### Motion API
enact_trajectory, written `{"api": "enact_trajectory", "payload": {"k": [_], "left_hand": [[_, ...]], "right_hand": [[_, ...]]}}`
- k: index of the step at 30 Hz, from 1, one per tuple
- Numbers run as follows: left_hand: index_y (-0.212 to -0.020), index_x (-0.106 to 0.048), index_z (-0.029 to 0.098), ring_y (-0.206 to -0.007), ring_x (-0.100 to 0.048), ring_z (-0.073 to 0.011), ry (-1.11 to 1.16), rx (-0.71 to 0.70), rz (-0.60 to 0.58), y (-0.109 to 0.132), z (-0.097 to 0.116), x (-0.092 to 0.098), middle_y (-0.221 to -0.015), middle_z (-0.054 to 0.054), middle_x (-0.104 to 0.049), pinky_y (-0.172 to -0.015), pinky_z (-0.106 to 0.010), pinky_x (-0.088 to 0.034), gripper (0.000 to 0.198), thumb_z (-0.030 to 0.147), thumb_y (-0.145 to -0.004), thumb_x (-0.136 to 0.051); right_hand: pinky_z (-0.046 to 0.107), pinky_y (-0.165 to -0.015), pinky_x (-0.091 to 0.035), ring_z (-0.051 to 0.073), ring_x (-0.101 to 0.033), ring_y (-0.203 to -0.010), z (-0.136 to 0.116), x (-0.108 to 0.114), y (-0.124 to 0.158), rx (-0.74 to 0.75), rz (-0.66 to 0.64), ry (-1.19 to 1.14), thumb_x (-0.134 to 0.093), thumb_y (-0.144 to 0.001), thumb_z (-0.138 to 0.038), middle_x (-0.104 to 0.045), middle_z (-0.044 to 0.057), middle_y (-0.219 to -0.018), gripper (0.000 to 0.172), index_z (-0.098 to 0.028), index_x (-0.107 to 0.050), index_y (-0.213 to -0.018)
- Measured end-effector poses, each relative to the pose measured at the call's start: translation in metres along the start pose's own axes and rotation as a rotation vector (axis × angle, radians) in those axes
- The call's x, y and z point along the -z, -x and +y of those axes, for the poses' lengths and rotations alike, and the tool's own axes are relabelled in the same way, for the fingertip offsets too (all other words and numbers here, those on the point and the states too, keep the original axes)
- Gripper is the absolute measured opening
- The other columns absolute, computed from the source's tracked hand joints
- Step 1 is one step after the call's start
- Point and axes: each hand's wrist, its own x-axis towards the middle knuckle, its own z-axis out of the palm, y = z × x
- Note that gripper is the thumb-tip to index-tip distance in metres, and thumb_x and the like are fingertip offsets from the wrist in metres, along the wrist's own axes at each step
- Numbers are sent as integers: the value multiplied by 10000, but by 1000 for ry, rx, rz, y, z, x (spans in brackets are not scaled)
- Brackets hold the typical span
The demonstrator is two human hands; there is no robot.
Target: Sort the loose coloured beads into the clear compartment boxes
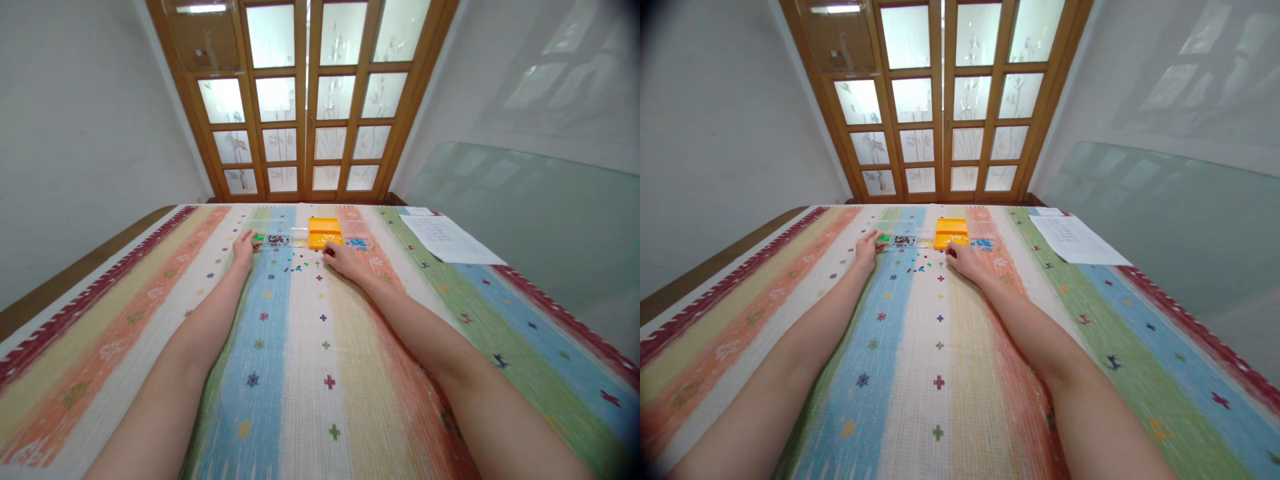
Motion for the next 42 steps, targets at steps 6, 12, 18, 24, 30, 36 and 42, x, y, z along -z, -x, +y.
{"api": "enact_trajectory", "payload": {"k": [6, 12, 18, 24, 30, 36, 42], "left_hand": [[-1252, -709, 183, -678, -676, -131, -226, -157, -84, 7, -9, -6, -1132, -75, -773, -737, -277, -569, 401, 161, -879, -563], [-1093, -774, 211, -902, -715, -227, -524, -430, -377, 39, -9, -29, -1069, -70, -781, -952, -397, -548, 301, 169, -913, -536], [-1092, -794, 218, -1172, -645, -277, -862, -756, -710, 75, 1, -46, -1186, -97, -761, -1124, -469, -451, 267, 228, -948, -570], [-1156, -792, 226, -1224, -619, -270, -935, -860, -814, 81, 1, -47, -1261, -97, -747, -1164, -487, -417, 303, 241, -979, -546], [-1202, -786, 235, -1258, -605, -261, -955, -883, -860, 78, -4, -47, -1262, -82, -759, -1179, -488, -412, 336, 239, -988, -528], [-1208, -788, 233, -1236, -611, -263, -953, -892, -869, 79, -2, -47, -1279, -79, -756, -1164, -488, -422, 358, 237, -1012, -489], [-1235, -777, 227, -1253, -604, -261, -869, -829, -751, 71, 0, -44, -1345, -83, -725, -1178, -501, -416, 396, 179, -985, -474]], "right_hand": [[331, -866, -520, 220, -686, -943, 5, 1, -4, -76, 149, -49, -576, -888, -131, -780, 84, -1048, 218, -187, -744, -1015], [456, -1058, -525, 268, -686, -1142, 15, 5, -6, -143, 298, -65, -567, -925, -184, -741, 148, -1267, 358, -174, -724, -1247], [485, -1163, -456, 278, -618, -1300, 18, 9, -6, -81, 311, -13, -555, -944, -195, -683, 132, -1397, 434, -197, -681, -1359], [428, -1077, -489, 264, -661, -1175, 12, 4, -5, -44, 220, 45, -552, -949, -167, -746, 123, -1256, 312, -185, -755, -1185], [362, -968, -485, 237, -672, -1031, 8, -3, -3, 58, 119, 105, -565, -957, -163, -774, 108, -1109, 243, -173, -784, -1061], [340, -949, -481, 227, -669, -1044, 6, -4, -1, 81, 87, 89, -579, -978, -169, -769, 101, -1121, 226, -182, -782, -1077], [347, -973, -483, 227, -676, -1076, 6, -3, 1, 73, 57, 86, -584, -970, -144, -773, 91, -1139, 234, -194, -780, -1088]]}}
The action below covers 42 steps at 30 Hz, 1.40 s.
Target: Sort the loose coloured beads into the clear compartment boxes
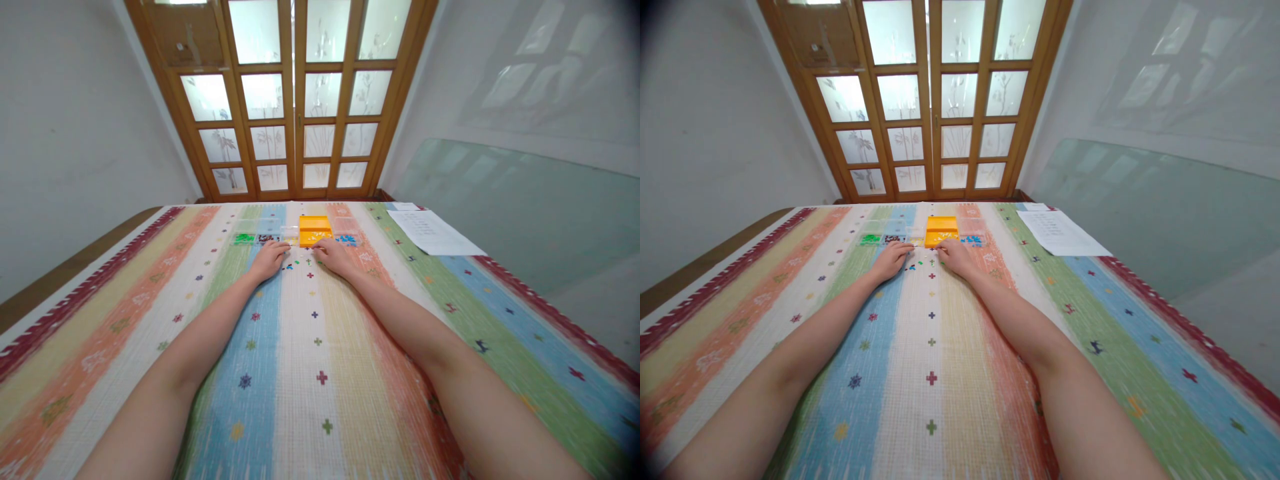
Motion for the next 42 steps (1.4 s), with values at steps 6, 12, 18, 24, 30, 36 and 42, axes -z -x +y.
{"api": "enact_trajectory", "payload": {"k": [6, 12, 18, 24, 30, 36, 42], "left_hand": [[-1251, -770, 212, -1310, -574, -280, 34, 124, 180, 0, -18, 9, -1392, -95, -695, -1201, -508, -399, 433, 146, -943, -474], [-1202, -778, 214, -1314, -571, -298, 53, 224, 257, 0, -30, 14, -1361, -108, -705, -1213, -528, -377, 411, 152, -913, -492], [-1249, -745, 204, -1376, -526, -315, 38, 245, 285, 1, -39, 13, -1415, -139, -665, -1254, -549, -306, 414, 159, -903, -524], [-1270, -738, 210, -1365, -528, -292, 0, 185, 237, 3, -36, 9, -1426, -120, -660, -1252, -515, -323, 424, 153, -924, -501], [-1278, -741, 193, -1335, -535, -288, -72, 78, 146, 2, -15, 8, -1396, -119, -677, -1230, -516, -362, 424, 138, -945, -484], [-1222, -767, 227, -1304, -558, -281, -134, -142, -30, 1, 12, 4, -1327, -99, -714, -1208, -516, -399, 333, 180, -969, -556], [-1192, -771, 239, -1266, -582, -272, -192, -276, -114, 2, 24, 2, -1291, -83, -723, -1156, -498, -446, 288, 209, -981, -577]], "right_hand": [[339, -956, -487, 226, -682, -1057, 0, -1, 0, 22, -24, 10, -588, -970, -144, -781, 88, -1116, 219, -190, -783, -1058], [371, -999, -484, 240, -668, -1109, -5, 2, 1, 57, -90, 47, -599, -980, -165, -771, 89, -1152, 225, -212, -788, -1095], [406, -1083, -459, 241, -624, -1214, -20, 0, 5, 235, -129, 50, -536, -1030, -204, -725, 107, -1275, 280, -222, -788, -1152], [417, -1096, -456, 246, -642, -1200, -29, -1, 6, 324, -225, 72, -539, -1057, -285, -739, 95, -1263, 286, -236, -792, -1182], [380, -1023, -480, 231, -677, -1104, -30, -3, 3, 321, -228, 114, -554, -1051, -253, -767, 94, -1170, 258, -231, -809, -1079], [377, -1032, -474, 238, -676, -1113, -25, -4, 2, 259, -80, 130, -515, -1074, -264, -757, 114, -1202, 296, -204, -795, -1149], [424, -1073, -494, 264, -668, -1173, 1, 0, -4, 82, 157, 144, -480, -1062, -215, -736, 130, -1284, 333, -181, -780, -1204]]}}
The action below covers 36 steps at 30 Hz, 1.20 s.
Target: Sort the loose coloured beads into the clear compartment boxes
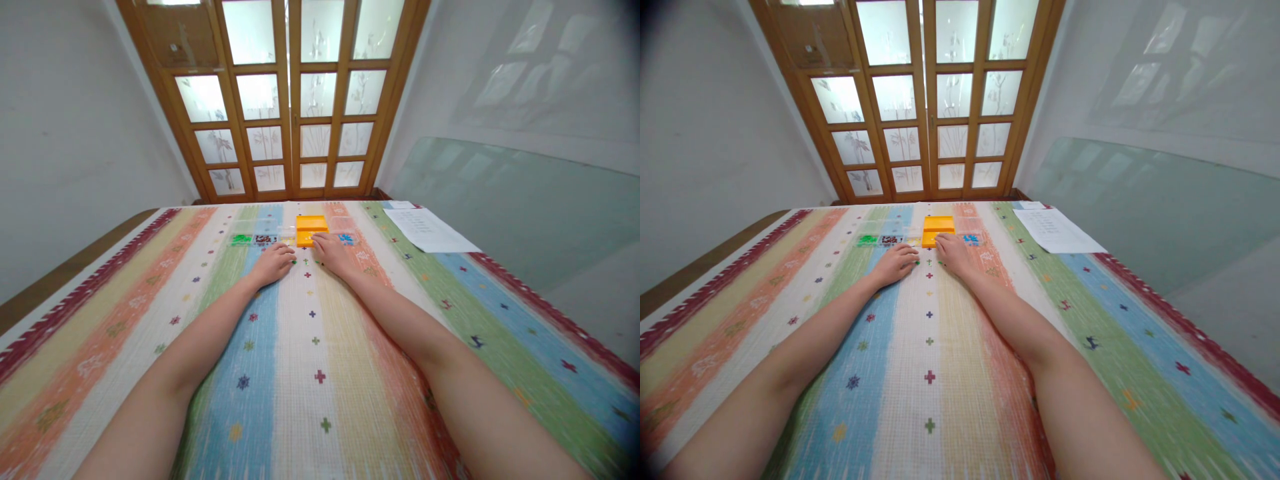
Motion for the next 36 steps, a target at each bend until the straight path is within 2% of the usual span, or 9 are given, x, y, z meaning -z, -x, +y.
{"api": "enact_trajectory", "payload": {"k": [4, 9, 16, 22, 27, 30, 32, 36], "left_hand": [[-1237, -752, 229, -1251, -588, -266, 7, -3, -5, 0, 1, 0, -1285, -88, -725, -1152, -473, -445, 305, 223, -986, -579], [-1212, -760, 224, -1256, -584, -264, 19, 21, -21, -1, 5, 0, -1279, -89, -725, -1156, -461, -431, 288, 241, -991, -576], [-1121, -783, 213, -1178, -595, -275, -18, 85, -39, -5, 16, -5, -1162, -85, -763, -1123, -458, -437, 240, 249, -975, -596], [-1046, -788, 229, -1138, -603, -260, 35, 137, -14, -5, 12, -12, -1116, -63, -771, -1102, -448, -444, 218, 186, -951, -597], [-996, -777, 221, -1118, -611, -260, 63, 156, -3, -5, 12, -10, -1074, -70, -767, -1083, -436, -453, 184, 186, -943, -605], [-1002, -763, 211, -1069, -632, -260, 82, 234, 29, -5, 13, -6, -1048, -81, -764, -1024, -420, -478, 167, 217, -943, -608], [-1007, -748, 209, -970, -653, -247, 108, 323, 52, -4, 11, -4, -1000, -75, -762, -933, -396, -501, 159, 242, -942, -607], [-1006, -718, 221, -841, -661, -213, 211, 466, 107, 1, -7, 0, -941, -45, -756, -810, -340, -499, 140, 261, -924, -611]], "right_hand": [[444, -1110, -497, 276, -656, -1224, 12, -2, 1, -82, 43, 6, -518, -1042, -228, -710, 134, -1340, 337, -181, -749, -1283], [478, -1150, -474, 289, -588, -1342, 17, -9, 4, -65, 18, 35, -570, -1027, -267, -614, 134, -1480, 364, -210, -702, -1361], [481, -1139, -474, 296, -592, -1315, 17, -17, 6, -38, -7, 41, -591, -1030, -295, -626, 149, -1452, 307, -193, -746, -1275], [469, -1142, -464, 289, -585, -1314, 17, -19, 6, -56, -15, 30, -592, -1036, -306, -636, 147, -1429, 297, -194, -750, -1261], [472, -1139, -462, 285, -584, -1308, 13, -15, 7, -68, -36, 24, -594, -1038, -319, -636, 145, -1417, 297, -203, -744, -1267], [467, -1139, -461, 286, -587, -1300, 9, -11, 7, -69, -48, 17, -595, -1034, -302, -633, 148, -1418, 290, -197, -747, -1257], [467, -1139, -459, 286, -586, -1300, 6, -8, 7, -69, -58, 14, -591, -1034, -294, -628, 146, -1423, 284, -200, -748, -1252], [453, -1131, -463, 277, -588, -1296, 0, -3, 7, -59, -73, -4, -574, -1042, -285, -629, 136, -1420, 277, -205, -744, -1245]]}}
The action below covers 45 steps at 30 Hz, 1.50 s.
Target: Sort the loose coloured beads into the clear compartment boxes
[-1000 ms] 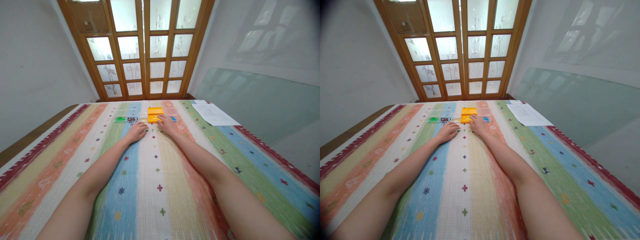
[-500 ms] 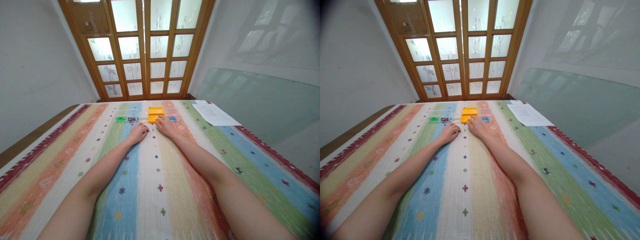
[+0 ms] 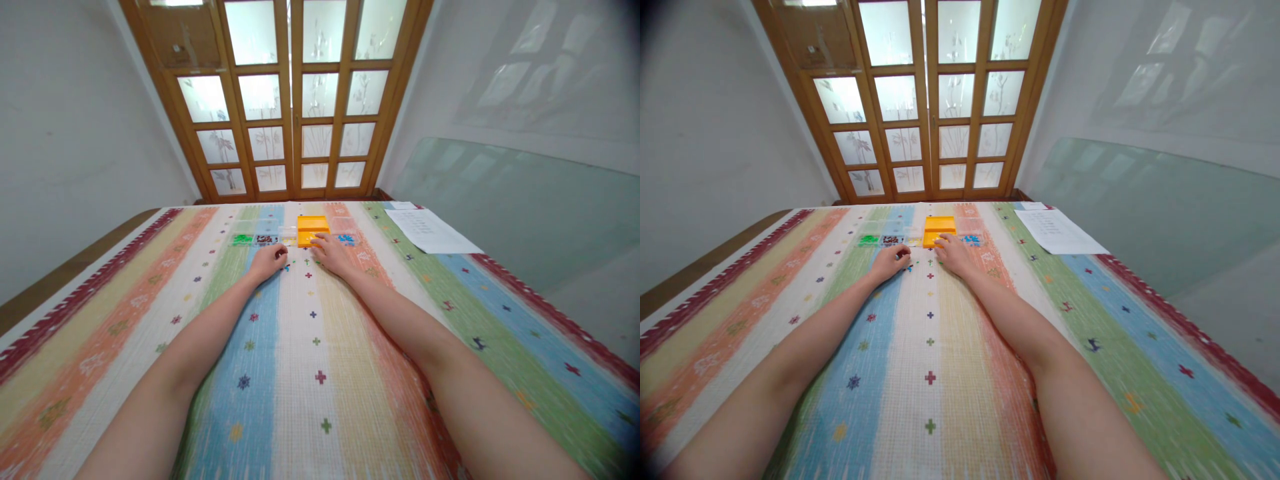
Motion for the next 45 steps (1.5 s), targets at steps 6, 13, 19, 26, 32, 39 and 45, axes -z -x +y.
{"api": "enact_trajectory", "payload": {"k": [6, 13, 19, 26, 32, 39, 45], "left_hand": [[-989, -704, 202, -811, -646, -190, 220, 214, 268, -10, -48, 13, -904, -34, -723, -803, -313, -513, 156, 238, -894, -585], [-1043, -710, 152, -765, -631, -170, 456, 454, 534, -13, -90, 29, -894, -53, -712, -709, -271, -537, 231, 270, -880, -598], [-1227, -718, 115, -690, -613, -117, 582, 551, 615, -12, -107, 33, -1084, -100, -764, -662, -235, -528, 391, 259, -884, -599], [-1470, -573, 114, -643, -615, -99, 539, 603, 586, -11, -109, 33, -1243, -126, -752, -665, -245, -538, 560, 236, -924, -553], [-1243, -735, 171, -830, -692, -207, 222, 413, 430, -7, -87, 25, -1115, -91, -787, -875, -370, -577, 372, 228, -921, -557], [-1080, -799, 231, -1151, -656, -280, -149, -100, -4, -4, -35, 7, -1168, -85, -771, -1089, -448, -475, 273, 280, -961, -559], [-1169, -786, 252, -1196, -624, -259, -272, -239, -94, 0, -17, 1, -1230, -78, -755, -1120, -436, -444, 310, 292, -997, -531]], "right_hand": [[432, -1103, -477, 259, -597, -1263, -4, 5, 1, 32, -32, -26, -574, -1037, -264, -639, 118, -1390, 259, -219, -736, -1234], [429, -1098, -477, 256, -600, -1249, -7, 8, 1, 47, -55, -59, -556, -1051, -272, -656, 112, -1351, 255, -227, -740, -1222], [427, -1095, -474, 254, -595, -1243, -5, 6, 1, 80, -72, -70, -541, -1062, -288, -662, 112, -1325, 262, -222, -748, -1209], [418, -1081, -476, 247, -601, -1213, -3, 4, 1, 100, -62, -79, -529, -1072, -296, -674, 106, -1281, 263, -218, -751, -1188], [413, -1071, -478, 245, -605, -1198, -4, 5, 1, 103, -67, -79, -518, -1074, -297, -679, 98, -1265, 266, -229, -757, -1169], [400, -1048, -485, 239, -613, -1176, -8, 8, 0, 107, -74, -65, -510, -1075, -289, -685, 102, -1242, 272, -219, -758, -1162], [380, -981, -487, 244, -633, -1087, -8, 11, 0, 89, -84, -41, -518, -1060, -263, -727, 102, -1110, 266, -209, -778, -1062]]}}
